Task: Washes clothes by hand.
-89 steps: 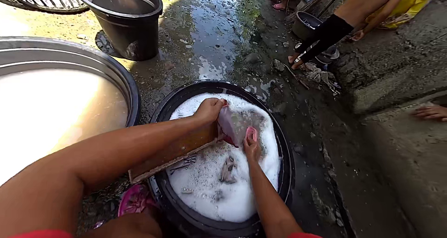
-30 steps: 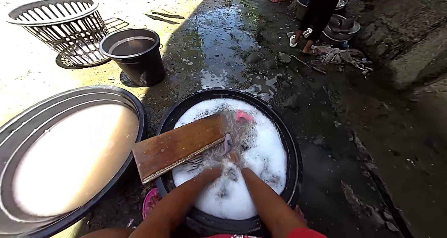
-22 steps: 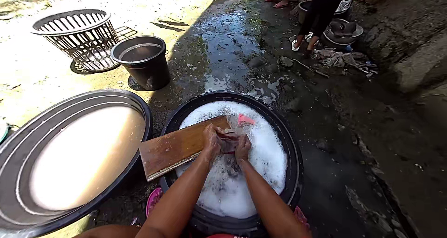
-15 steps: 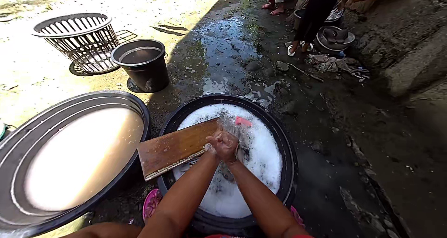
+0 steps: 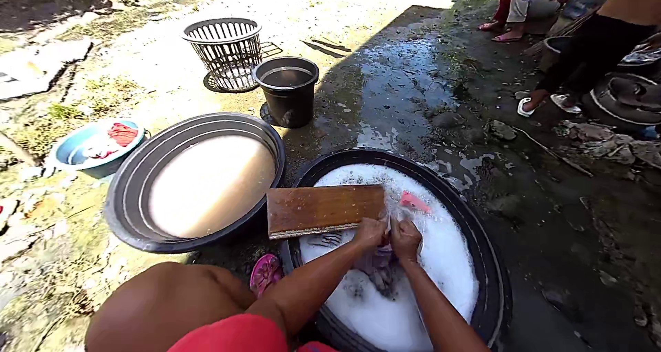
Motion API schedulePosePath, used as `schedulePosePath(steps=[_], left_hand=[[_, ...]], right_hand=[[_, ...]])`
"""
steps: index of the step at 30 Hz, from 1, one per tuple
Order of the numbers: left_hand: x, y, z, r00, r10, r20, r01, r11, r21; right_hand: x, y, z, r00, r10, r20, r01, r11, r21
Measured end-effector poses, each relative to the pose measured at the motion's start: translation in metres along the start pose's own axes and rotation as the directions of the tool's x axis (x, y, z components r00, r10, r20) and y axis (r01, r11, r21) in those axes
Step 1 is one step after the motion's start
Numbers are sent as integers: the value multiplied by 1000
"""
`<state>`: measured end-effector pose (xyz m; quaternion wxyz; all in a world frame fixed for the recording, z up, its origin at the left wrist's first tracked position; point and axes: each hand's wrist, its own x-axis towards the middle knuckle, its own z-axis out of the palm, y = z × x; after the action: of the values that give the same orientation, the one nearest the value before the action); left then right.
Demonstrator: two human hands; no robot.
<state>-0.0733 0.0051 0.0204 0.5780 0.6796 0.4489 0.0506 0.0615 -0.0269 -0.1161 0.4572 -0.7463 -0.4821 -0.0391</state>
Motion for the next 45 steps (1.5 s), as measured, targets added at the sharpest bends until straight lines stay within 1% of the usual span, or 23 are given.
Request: schedulePosePath(steps=[1,2,4,6,10,11,12,13,14,15,17,20,22,24,26,28,30,31,34,37,40,43,45], left_hand=[[-10,-8,-9,996,20,86,-39,976,216],[-21,-15,-15,987,-4,164,-61,920,387],[-35,-31,-12,966,-113,231,-39,822,568],[-21,-57,6,946,-205,250,17,804,594],[20,-100,27,931,-239,276,62,848,526],[33,-100,30,945,-199,258,29,840,541],[41,-97,32,967,-138,212,6,851,525],[46,-91,29,984,-91,150,8,877,480],[49,-80,25,992,-69,102,18,903,430],[48,-67,20,995,-56,86,19,925,380],[42,-41,12,994,-19,110,-14,958,286],[35,-11,2,989,144,-9,-144,988,57],[22,17,-3,976,197,-92,-205,974,-98],[13,41,2,960,248,-131,-267,951,-159],[10,54,14,934,330,-139,-339,939,-51],[4,58,18,920,381,-91,-356,910,214],[-2,53,18,929,367,-52,-335,890,310],[-2,49,16,938,344,-38,-327,917,228],[-1,48,9,982,180,58,-149,923,-354],[1,50,-2,957,167,237,-29,869,-494],[8,48,-6,958,188,217,-129,956,-262],[15,41,-4,982,152,115,-167,977,130],[24,29,3,988,149,42,-155,955,253]], right_hand=[[-9,10,-4,970,32,239,-19,998,-59],[-16,16,-9,864,96,494,-31,990,-139],[-32,26,-6,636,174,752,76,956,-285],[-46,28,-3,516,302,802,71,918,-391],[-62,0,-33,301,535,790,-303,839,-453],[-52,-9,-36,306,528,792,-268,846,-461],[-38,-18,-32,394,488,779,-277,871,-405],[-24,-23,-22,555,442,705,-334,894,-298],[-11,-31,-19,699,415,582,-452,888,-90],[2,-46,-27,774,407,485,-532,834,148],[26,-79,-61,837,348,421,-537,667,516],[53,-87,-103,880,356,313,-458,465,757],[57,-60,-105,847,464,258,-450,369,813],[43,-38,-86,804,488,339,-460,149,876],[30,-42,-65,779,455,430,-401,-165,901],[34,-56,-62,754,505,420,-313,-287,906],[47,-62,-69,749,532,395,-304,-254,918],[52,-65,-74,766,517,382,-324,-203,924],[65,-74,-85,886,322,332,-359,26,933],[80,-82,-96,914,-5,406,-391,256,884],[93,-91,-98,861,-79,503,-440,383,812],[95,-108,-84,823,225,521,-548,557,624],[91,-112,-66,798,387,462,-601,551,578]])
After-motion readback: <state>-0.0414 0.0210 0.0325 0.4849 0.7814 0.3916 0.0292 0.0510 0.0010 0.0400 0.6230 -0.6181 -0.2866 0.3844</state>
